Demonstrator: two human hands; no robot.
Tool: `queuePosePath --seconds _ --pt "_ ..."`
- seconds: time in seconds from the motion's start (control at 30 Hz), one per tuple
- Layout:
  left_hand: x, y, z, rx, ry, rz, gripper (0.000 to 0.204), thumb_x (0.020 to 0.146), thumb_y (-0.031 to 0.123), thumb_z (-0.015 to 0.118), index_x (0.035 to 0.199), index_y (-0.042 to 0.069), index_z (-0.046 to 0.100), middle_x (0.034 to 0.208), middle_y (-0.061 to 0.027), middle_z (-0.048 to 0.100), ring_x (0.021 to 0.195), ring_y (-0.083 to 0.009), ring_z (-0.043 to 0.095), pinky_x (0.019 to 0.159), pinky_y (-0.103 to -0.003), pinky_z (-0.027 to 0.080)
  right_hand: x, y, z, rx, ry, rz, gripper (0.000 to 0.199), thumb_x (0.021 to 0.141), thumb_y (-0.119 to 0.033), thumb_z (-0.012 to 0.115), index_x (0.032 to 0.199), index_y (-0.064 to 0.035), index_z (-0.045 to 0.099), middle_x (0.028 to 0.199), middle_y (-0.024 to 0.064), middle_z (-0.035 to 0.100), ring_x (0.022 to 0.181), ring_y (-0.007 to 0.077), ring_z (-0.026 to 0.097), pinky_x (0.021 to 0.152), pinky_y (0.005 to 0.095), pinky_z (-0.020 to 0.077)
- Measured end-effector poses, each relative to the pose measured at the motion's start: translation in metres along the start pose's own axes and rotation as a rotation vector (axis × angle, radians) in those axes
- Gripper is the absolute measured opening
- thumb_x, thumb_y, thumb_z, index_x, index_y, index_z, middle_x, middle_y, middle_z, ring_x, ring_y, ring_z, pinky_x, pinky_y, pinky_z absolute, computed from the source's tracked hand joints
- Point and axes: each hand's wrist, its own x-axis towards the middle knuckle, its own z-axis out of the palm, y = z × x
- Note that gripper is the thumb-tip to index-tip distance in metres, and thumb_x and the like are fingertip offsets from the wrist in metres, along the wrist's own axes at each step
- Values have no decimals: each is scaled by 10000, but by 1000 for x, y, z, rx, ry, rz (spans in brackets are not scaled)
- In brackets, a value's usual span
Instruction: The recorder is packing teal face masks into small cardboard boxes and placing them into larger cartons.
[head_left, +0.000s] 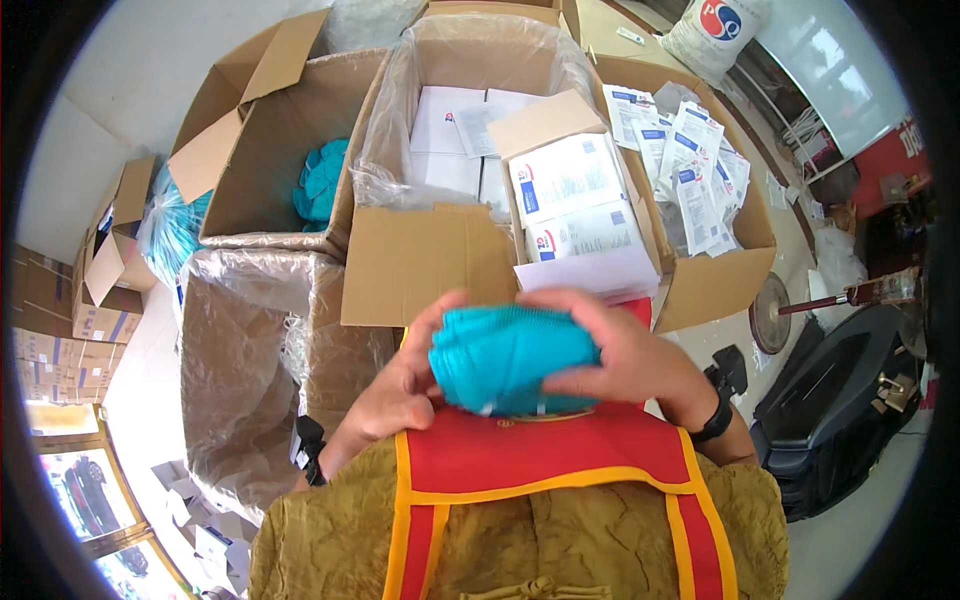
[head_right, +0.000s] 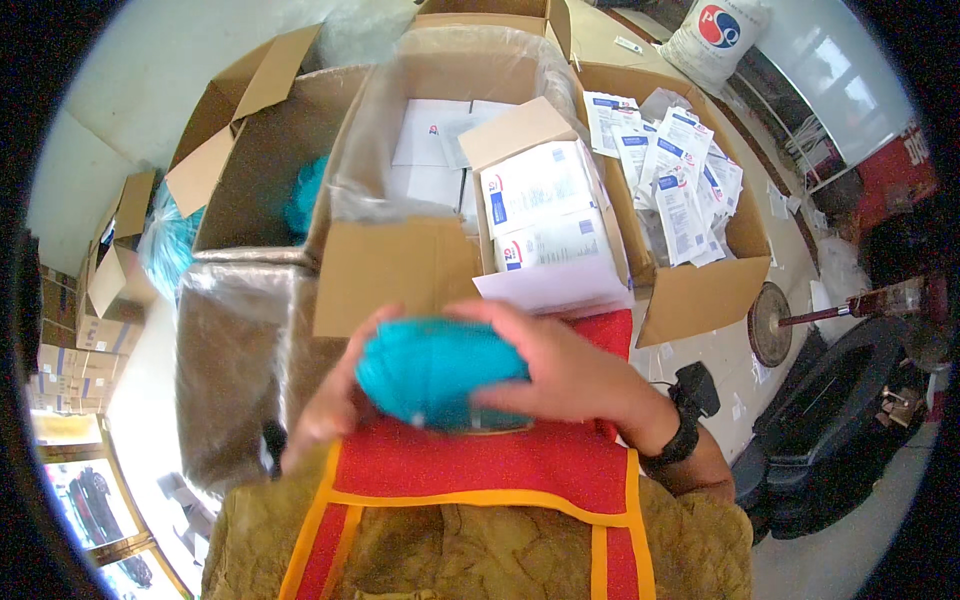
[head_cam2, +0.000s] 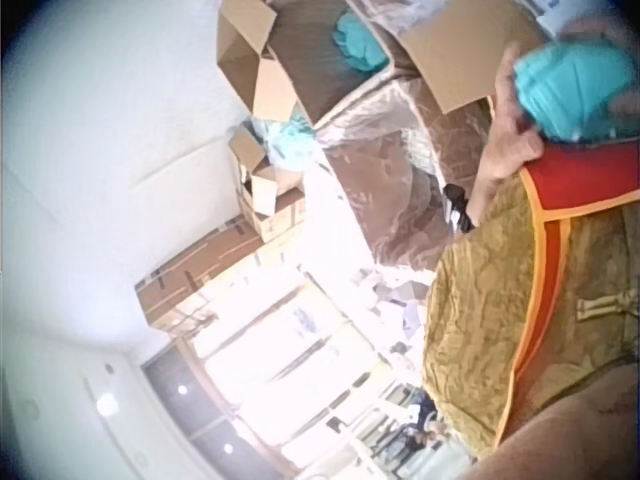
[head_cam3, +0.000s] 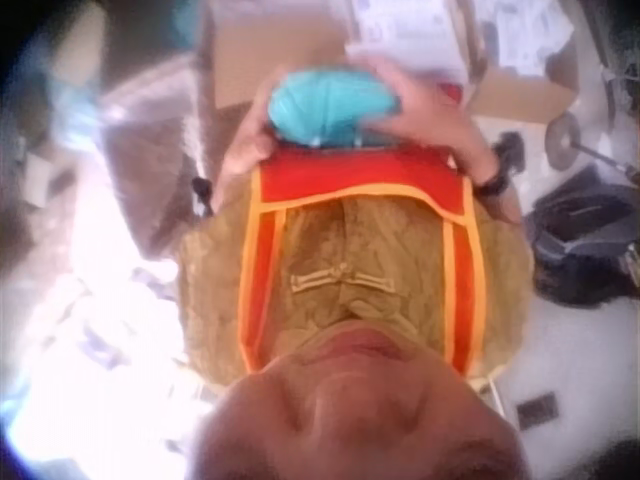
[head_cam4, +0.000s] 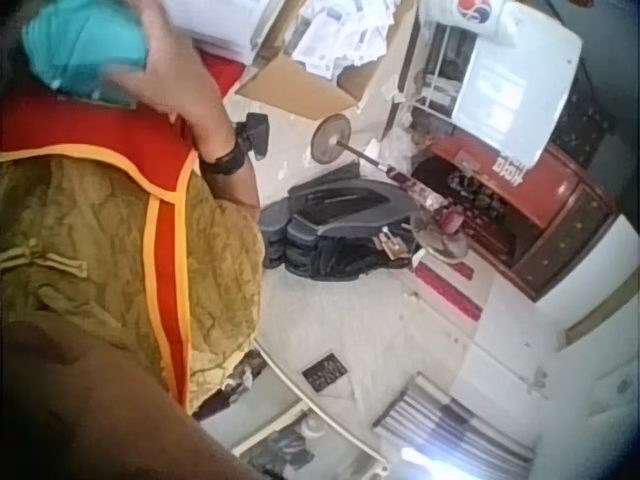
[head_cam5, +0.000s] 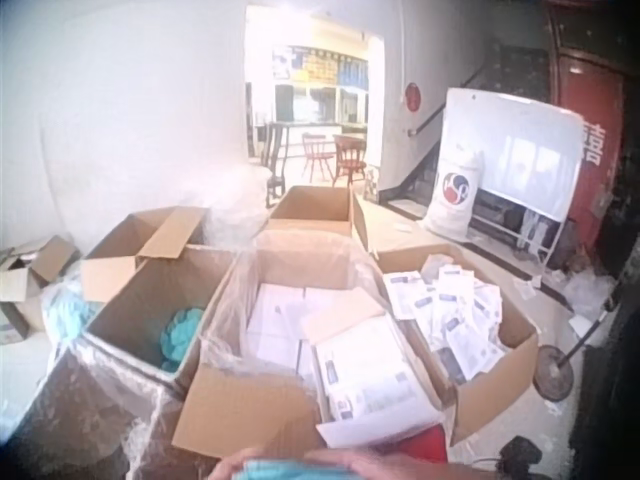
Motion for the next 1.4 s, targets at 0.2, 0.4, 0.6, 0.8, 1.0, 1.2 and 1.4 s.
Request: queuePosePath --seconds 0.2,0.4,0.6,0.8,1.0,1.2,1.4 --pt "39 9 -9 326 48 -67 900 709 184 798 1409 52 248 1322 -87 450 1200 -224 451 1010 -367 369 49 -27 -48 -177 79 -27 572 711 -176 767 1193 -51 486 1059 81 589 963 155 567 833 303 465" --pt "80 51 7 290 137 364 717 762 193 762 1342 14 380 1276 -91 498 1167 -211 478 978 -353 402 76 -63 -79 -89 127 -342 552 732 -179 756 1201 -52 493 1079 45 584 979 153 563 852 290 461" --pt "99 75 29 309 218 579 584 825 170 703 1313 0 431 1244 -108 533 1129 -196 503 955 -331 407 80 -15 -60 690 69 -440 859 662 -160 818 1363 -41 337 1276 55 478 1146 160 482 940 296 430" --pt "95 94 22 592 498 585 347 852 126 667 1168 40 551 1060 -35 607 927 -116 565 788 -275 451 89 -8 -47 313 180 -146 386 858 -114 602 1222 -29 508 994 29 598 845 92 568 679 242 470" --pt "80 124 -14 -146 400 719 455 930 399 492 1206 40 531 1148 -149 592 1000 -255 594 877 -409 470 56 17 -40 271 110 -87 163 931 -138 491 983 -25 597 785 16 581 711 76 541 687 232 456" --pt "85 100 12 -283 33 598 528 941 478 404 1266 70 485 1185 -219 554 993 -290 614 935 -448 458 55 10 -25 296 -62 265 217 937 -196 500 1069 -60 606 722 -22 531 627 40 503 557 184 424" --pt "70 107 -23 86 -512 468 312 901 356 511 1006 74 594 743 -33 517 508 -71 471 564 -222 494 36 -1 -47 0 1 -25 209 949 -264 494 964 -57 516 625 24 519 574 134 517 538 290 408"
